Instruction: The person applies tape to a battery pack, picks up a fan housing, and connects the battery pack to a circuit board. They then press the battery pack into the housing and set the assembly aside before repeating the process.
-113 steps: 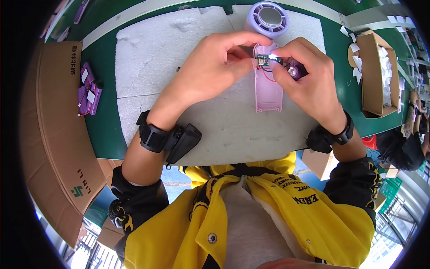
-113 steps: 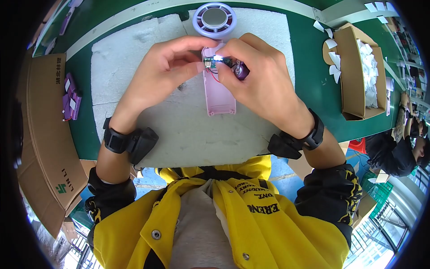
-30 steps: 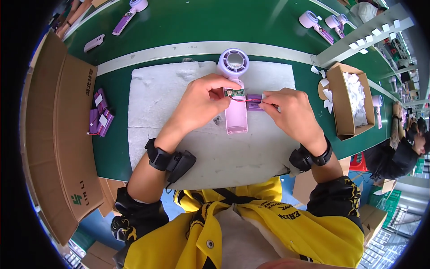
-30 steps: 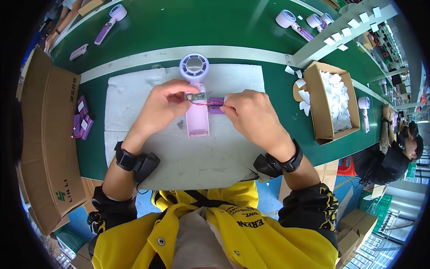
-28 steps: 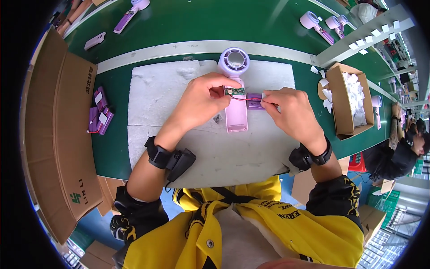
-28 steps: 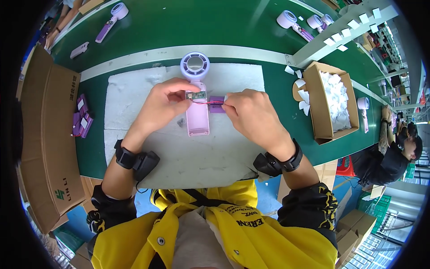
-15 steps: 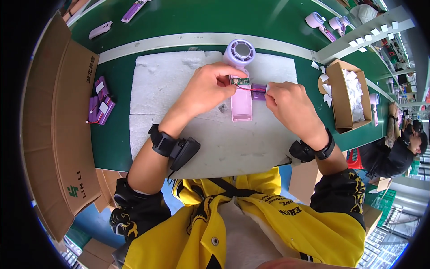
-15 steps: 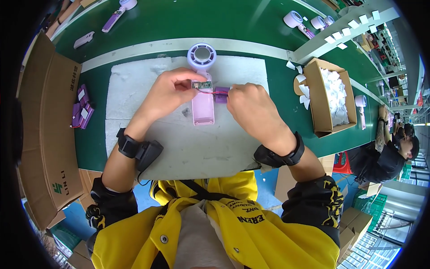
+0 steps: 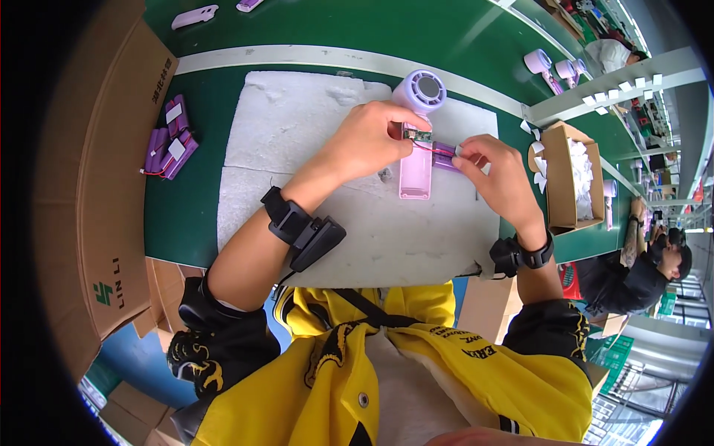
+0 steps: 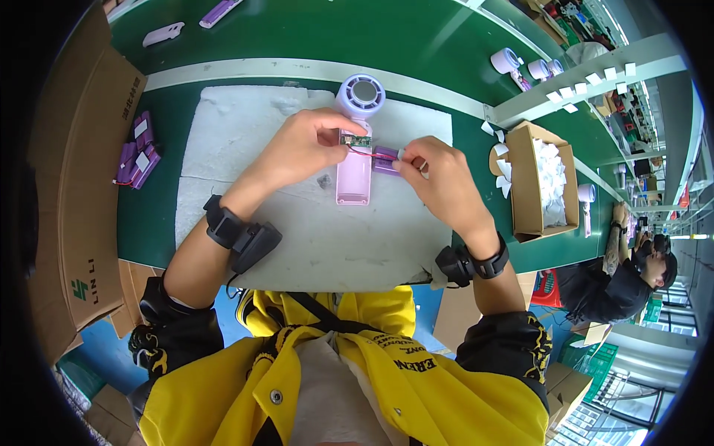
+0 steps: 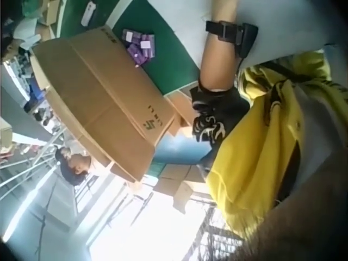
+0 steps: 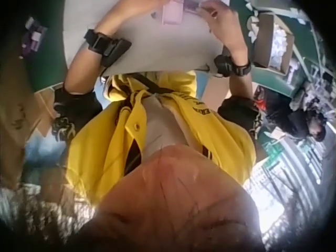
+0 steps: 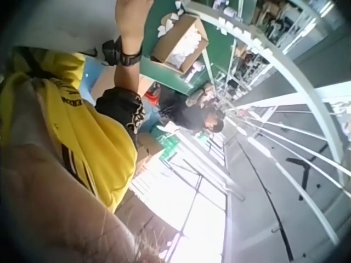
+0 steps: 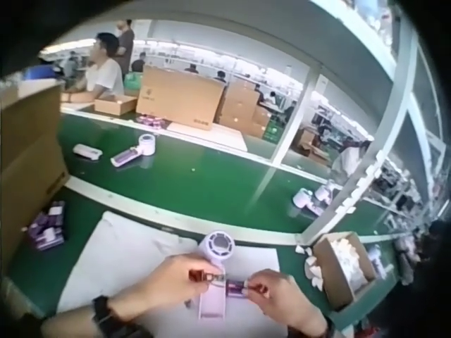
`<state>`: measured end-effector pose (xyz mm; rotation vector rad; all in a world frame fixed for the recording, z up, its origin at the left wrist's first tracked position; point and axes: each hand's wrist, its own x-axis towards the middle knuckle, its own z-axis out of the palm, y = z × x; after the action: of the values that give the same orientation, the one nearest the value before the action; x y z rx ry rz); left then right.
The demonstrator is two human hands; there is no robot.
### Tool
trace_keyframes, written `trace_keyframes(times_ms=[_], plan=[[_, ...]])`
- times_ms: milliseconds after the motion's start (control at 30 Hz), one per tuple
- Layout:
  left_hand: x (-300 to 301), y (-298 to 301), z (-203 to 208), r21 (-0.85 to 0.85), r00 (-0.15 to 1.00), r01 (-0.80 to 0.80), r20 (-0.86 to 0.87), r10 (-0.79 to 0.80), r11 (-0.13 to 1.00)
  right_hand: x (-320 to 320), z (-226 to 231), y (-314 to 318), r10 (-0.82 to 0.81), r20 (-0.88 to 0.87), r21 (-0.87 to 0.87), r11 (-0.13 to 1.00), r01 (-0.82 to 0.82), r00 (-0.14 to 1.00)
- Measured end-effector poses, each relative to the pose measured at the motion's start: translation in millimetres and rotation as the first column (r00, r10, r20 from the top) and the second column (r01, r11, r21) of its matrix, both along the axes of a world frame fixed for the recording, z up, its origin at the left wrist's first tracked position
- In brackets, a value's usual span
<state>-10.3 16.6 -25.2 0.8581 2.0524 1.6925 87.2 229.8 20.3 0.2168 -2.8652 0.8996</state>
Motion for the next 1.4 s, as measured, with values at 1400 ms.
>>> trace_keyframes(times_ms=[1400], plan=[[7,-13,19,-0.027,0.992,-0.011,-0.126,0.007,1.0,6,8,-5,0.69,0.366,-0.93,0.294,0.22,0.624]])
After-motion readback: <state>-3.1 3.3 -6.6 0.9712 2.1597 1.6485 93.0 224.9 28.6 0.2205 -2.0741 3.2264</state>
